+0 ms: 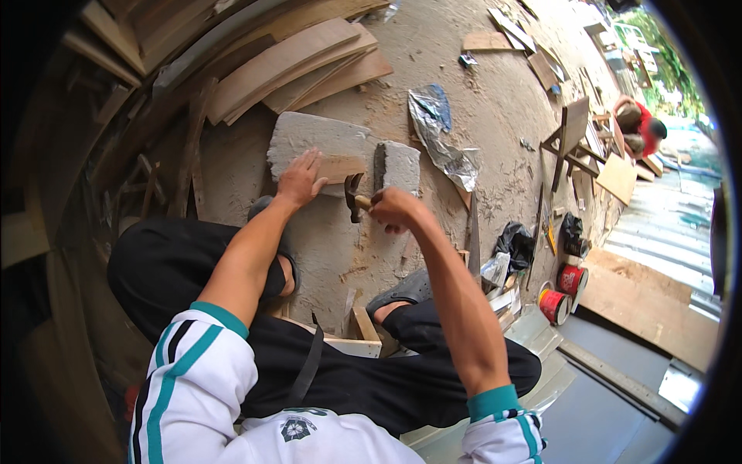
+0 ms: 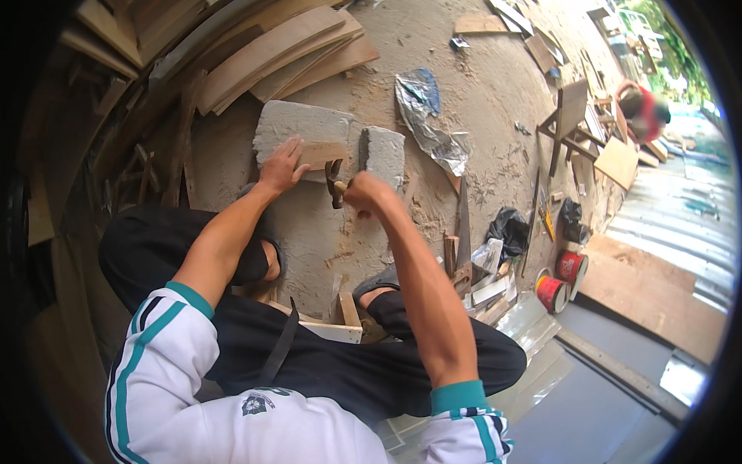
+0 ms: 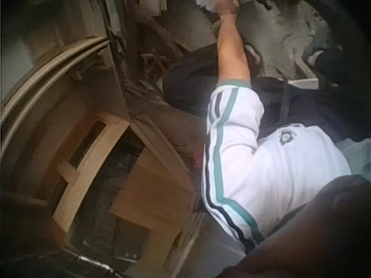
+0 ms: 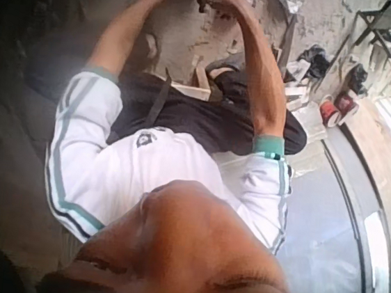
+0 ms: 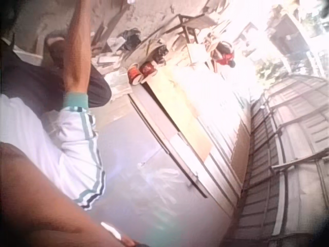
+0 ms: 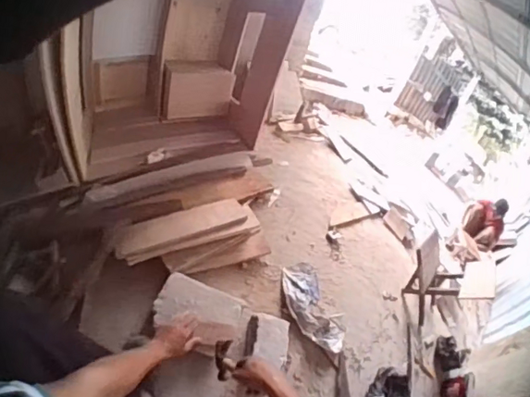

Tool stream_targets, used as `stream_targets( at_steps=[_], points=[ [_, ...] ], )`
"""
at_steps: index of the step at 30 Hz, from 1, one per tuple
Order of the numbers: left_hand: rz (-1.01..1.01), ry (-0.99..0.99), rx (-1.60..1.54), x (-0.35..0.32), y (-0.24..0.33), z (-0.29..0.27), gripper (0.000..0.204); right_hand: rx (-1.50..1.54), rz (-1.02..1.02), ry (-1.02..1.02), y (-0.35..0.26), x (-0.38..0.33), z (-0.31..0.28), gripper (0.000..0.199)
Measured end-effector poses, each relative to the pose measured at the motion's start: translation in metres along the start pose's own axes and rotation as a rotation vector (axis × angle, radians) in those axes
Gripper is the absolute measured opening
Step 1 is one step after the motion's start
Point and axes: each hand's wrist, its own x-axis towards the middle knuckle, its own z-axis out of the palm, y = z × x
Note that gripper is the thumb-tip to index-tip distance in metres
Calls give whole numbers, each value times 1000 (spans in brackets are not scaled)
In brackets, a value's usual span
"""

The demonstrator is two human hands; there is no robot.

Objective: The person sits on the floor and uses a hammer to strike a small piece of wood placed on a concrete block. They repeatedly pick up the wood, position it, and hit it with the hammer, occasionally adjusting the wood's position.

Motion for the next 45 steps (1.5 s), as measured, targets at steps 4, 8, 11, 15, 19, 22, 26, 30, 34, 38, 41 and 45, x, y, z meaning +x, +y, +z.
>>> stream_targets(
  at_steps=[4,8,11,15,19,22,26,30,34,38,41,45],
  points=[
    [33,-5,39,-3,4,-7,63,-480,47,-50,-72,15,-33,36],
    [-1,-161,58,3,8,-12,60,-530,116,-289,-97,56,-54,27],
    [-68,-228,91,-2,7,-13,60,-435,281,-296,-124,68,-63,27],
    [-130,-329,86,8,18,-21,62,-451,450,-438,-142,90,-84,36],
    [-129,-395,135,15,17,-16,61,-551,548,-515,-166,100,-95,38],
    [-101,-378,114,19,18,-8,64,-553,528,-477,-161,103,-106,39],
    [-91,-383,90,17,17,-8,63,-571,509,-502,-159,108,-106,39],
    [-84,-402,117,15,12,-16,65,-494,464,-391,-152,109,-106,30],
    [-60,-455,105,25,24,-29,65,-415,355,-299,-138,98,-108,30],
    [-77,-495,161,25,19,-28,64,-371,77,-30,-132,65,-71,24],
    [-57,-506,271,24,26,-22,60,-455,-25,89,-123,43,-48,24],
    [46,-497,386,24,31,-19,60,-371,12,225,-116,32,-38,23]
  ],
)
